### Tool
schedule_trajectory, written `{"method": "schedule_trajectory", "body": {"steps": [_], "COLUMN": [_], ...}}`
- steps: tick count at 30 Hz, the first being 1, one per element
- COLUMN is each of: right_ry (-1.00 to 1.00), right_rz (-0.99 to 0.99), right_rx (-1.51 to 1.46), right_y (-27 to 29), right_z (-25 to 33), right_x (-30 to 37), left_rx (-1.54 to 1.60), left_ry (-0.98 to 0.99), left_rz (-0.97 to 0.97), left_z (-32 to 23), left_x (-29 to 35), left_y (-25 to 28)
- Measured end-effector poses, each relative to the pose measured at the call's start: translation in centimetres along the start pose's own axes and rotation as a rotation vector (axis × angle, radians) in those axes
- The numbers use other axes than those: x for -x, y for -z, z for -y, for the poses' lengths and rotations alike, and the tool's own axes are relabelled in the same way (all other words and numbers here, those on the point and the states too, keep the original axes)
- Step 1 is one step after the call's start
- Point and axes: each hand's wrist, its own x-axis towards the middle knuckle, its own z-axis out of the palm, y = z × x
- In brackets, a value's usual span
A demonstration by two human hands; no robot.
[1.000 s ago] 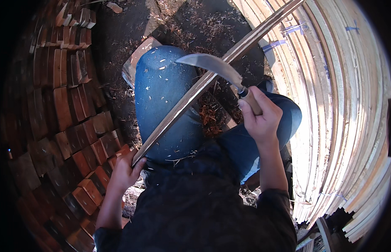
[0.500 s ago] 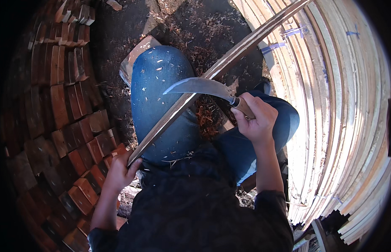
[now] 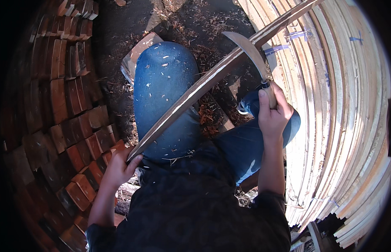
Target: The person sits on the ground and uses a curved knife to shave thin strips from a long wooden plank held between their legs. They repeatedly scrape the blade along the wood's surface to remove shavings.
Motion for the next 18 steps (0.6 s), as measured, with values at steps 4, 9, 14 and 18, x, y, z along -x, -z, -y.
{"method": "schedule_trajectory", "body": {"steps": [4, 9, 14, 18], "right_ry": [0.217, -0.134, 0.194, 0.114], "right_rz": [0.393, -0.058, 0.365, 0.207], "right_rx": [0.117, -0.032, 0.170, 0.015], "right_y": [-0.2, 0.6, 1.6, 0.6], "right_z": [4.1, -0.3, 1.6, -0.4], "right_x": [1.4, -1.5, -1.0, -1.9], "left_rx": [-0.015, 0.026, 0.135, 0.212], "left_ry": [-0.026, 0.010, 0.080, 0.155], "left_rz": [0.010, 0.034, 0.082, 0.137], "left_z": [0.9, -1.2, -0.4, -0.5], "left_x": [-0.4, -1.5, -1.0, -1.5], "left_y": [-0.7, -1.2, -0.6, -0.1]}}
